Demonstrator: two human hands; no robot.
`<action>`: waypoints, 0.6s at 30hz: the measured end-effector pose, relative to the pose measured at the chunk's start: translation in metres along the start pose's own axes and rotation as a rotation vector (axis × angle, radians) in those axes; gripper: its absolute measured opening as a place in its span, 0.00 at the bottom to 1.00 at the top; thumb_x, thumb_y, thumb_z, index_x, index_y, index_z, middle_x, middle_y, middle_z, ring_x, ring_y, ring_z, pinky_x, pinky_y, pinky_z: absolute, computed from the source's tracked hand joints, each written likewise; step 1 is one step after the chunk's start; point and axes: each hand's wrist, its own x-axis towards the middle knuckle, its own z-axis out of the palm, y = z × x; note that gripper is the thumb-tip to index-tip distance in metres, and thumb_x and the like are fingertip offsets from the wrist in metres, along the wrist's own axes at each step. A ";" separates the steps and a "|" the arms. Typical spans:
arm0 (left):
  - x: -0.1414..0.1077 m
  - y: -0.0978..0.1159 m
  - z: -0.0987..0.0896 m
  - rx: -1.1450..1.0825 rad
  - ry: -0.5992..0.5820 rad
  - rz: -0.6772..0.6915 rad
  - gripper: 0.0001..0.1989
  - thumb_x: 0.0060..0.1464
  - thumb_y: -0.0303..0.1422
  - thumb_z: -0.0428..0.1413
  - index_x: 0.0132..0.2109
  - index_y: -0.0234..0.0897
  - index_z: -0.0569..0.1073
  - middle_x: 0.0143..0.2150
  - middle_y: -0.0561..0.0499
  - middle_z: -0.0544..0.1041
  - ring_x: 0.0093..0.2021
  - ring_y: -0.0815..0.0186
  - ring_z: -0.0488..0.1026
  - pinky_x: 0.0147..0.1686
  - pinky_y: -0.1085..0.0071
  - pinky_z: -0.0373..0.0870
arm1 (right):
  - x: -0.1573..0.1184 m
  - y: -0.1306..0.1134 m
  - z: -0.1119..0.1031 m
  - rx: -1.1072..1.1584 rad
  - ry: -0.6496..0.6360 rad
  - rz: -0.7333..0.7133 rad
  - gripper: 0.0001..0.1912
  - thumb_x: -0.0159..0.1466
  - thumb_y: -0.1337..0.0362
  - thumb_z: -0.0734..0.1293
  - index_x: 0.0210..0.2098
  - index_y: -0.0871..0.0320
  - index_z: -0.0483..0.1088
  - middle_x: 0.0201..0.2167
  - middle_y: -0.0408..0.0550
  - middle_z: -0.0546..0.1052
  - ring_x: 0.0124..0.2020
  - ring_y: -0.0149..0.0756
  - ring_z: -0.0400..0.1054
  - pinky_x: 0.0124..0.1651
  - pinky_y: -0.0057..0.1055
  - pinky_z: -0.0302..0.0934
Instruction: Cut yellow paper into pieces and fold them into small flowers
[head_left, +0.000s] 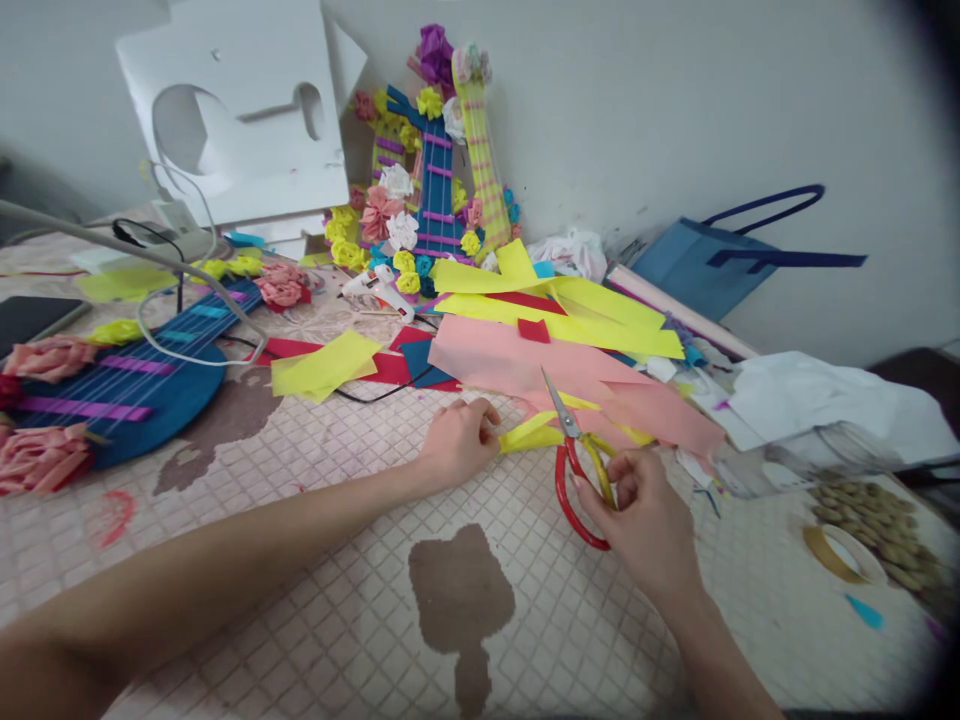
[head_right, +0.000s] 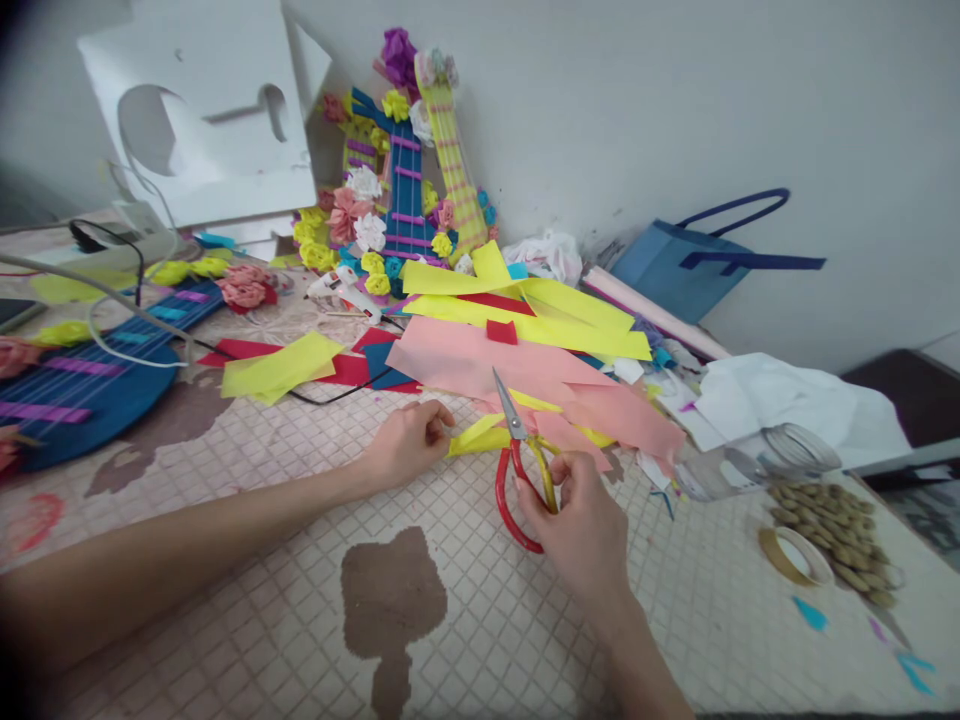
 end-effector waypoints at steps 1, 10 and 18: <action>0.000 0.000 0.000 0.001 0.000 0.000 0.12 0.43 0.22 0.52 0.38 0.35 0.71 0.28 0.52 0.76 0.34 0.63 0.71 0.33 0.69 0.65 | -0.001 -0.003 0.000 0.017 0.011 -0.018 0.18 0.53 0.48 0.66 0.31 0.54 0.58 0.18 0.34 0.61 0.17 0.30 0.59 0.23 0.27 0.51; 0.000 0.000 0.000 0.007 -0.005 0.004 0.11 0.44 0.23 0.52 0.38 0.36 0.70 0.29 0.51 0.77 0.34 0.63 0.72 0.34 0.68 0.65 | -0.001 -0.009 -0.003 0.015 0.024 -0.067 0.16 0.54 0.51 0.66 0.31 0.53 0.57 0.17 0.34 0.59 0.16 0.30 0.57 0.23 0.28 0.51; 0.000 -0.001 0.002 0.018 0.005 0.016 0.11 0.44 0.24 0.52 0.38 0.36 0.70 0.28 0.52 0.76 0.33 0.63 0.71 0.33 0.68 0.65 | -0.011 -0.009 0.017 -0.132 -0.185 -0.171 0.14 0.57 0.52 0.65 0.34 0.53 0.57 0.25 0.40 0.70 0.22 0.35 0.66 0.24 0.28 0.49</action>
